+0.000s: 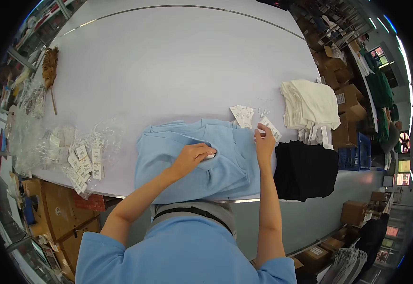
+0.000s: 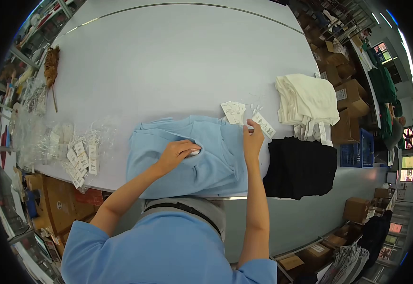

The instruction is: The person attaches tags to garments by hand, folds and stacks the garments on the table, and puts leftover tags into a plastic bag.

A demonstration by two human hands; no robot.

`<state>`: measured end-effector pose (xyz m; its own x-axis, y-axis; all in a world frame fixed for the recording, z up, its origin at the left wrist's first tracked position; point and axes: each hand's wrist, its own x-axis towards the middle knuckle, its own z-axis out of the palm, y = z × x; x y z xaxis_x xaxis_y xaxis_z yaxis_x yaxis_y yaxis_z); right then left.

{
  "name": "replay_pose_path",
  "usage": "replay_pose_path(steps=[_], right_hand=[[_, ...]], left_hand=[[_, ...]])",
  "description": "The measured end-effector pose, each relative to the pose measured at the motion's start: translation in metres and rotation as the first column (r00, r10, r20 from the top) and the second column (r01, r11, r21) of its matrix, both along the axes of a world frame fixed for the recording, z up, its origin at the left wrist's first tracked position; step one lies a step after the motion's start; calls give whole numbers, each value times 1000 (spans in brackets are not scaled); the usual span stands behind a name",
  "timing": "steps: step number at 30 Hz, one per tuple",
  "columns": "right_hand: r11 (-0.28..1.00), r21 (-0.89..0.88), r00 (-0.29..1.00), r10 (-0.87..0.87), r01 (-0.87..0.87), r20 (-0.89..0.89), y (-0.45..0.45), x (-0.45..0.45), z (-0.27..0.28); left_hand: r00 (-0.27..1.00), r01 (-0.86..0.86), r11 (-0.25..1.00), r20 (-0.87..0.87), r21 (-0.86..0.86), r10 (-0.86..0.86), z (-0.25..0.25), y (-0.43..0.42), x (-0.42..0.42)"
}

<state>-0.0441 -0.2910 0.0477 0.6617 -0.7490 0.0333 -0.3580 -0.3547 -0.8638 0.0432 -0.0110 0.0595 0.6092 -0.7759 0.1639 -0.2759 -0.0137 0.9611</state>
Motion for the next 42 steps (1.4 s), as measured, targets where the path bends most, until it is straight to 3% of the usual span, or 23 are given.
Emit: replay_pose_path(steps=[1, 3, 6, 7, 8, 9, 14, 16, 18, 20, 21, 23, 24, 25, 28, 29, 31, 33, 38, 40, 42], right_hand=[[987, -156, 990, 9, -32, -144, -36, 5, -9], [862, -500, 967, -57, -79, -250, -98, 15, -60], [789, -596, 950, -55, -147, -308, -140, 12, -92], [762, -595, 900, -40, -254, -435, -147, 9, -97], [733, -578, 831, -32, -358, -556, -152, 7, -104], [735, -577, 834, -31, -354, -551, -152, 10, -103], [849, -502, 886, -97, -163, -453, -123, -11, -76], [982, -29, 933, 168, -187, -319, -105, -23, -43], [859, 436, 944, 325, -268, -59, -82, -31, -9], [812, 392, 796, 548, -433, -257, -58, -45, 12], [811, 394, 797, 548, -432, -254, -43, -47, 22], [892, 353, 682, 446, -283, -580, -15, -45, 36], [890, 354, 681, 449, -286, -578, -3, -43, 32], [938, 223, 733, 347, -267, -585, 8, -39, 22], [971, -183, 867, 44, -154, -497, 33, -23, -2], [971, -183, 871, 48, -157, -489, 38, -23, -4], [999, -16, 980, 33, -37, -198, 47, -22, -5], [984, 180, 995, -30, 12, 94, 56, -19, -6], [943, 172, 945, 245, -284, 219, 103, -35, 73], [914, 56, 904, 388, -403, 178, 121, -40, 88], [894, 123, 892, 402, -432, 209, 140, -44, 106]], left_hand=[[999, -16, 1000, 51, -8, 16, 1, -2, 0], [986, -53, 998, 157, -33, 57, 3, -8, 3], [994, -75, 996, 85, 37, 72, 18, -11, -2], [996, -80, 994, 44, 78, 77, 23, -11, -3], [997, -82, 989, 3, 119, 82, 26, -12, -1], [997, -82, 989, 9, 122, 81, 26, -16, 2], [983, -142, 977, -96, 159, 159, 21, -22, -8], [970, -143, 974, -172, 173, 173, 23, -25, -9], [952, -147, 972, -241, 186, 190, 26, -26, -9], [952, -161, 972, -232, 171, 198, 24, -25, -14], [954, -172, 974, -220, 147, 202, 21, -25, -16], [958, -198, 976, -194, 93, 213, 16, -25, -20], [957, -201, 975, -192, 94, 216, 14, -24, -22], [963, -196, 976, -169, 91, 209, 12, -22, -25], [978, -186, 979, -84, 80, 192, 12, -17, -26], [977, -191, 978, -75, 79, 197, 13, -14, -27], [978, -197, 979, -57, 58, 201, 16, -10, -29], [975, -217, 976, -45, 34, 218, 19, -5, -31], [968, -235, 972, -95, -2, 234, 21, 4, -37], [968, -228, 974, -108, -10, 226, 19, 7, -39], [970, -208, 978, -129, -13, 205, 16, 9, -40]])
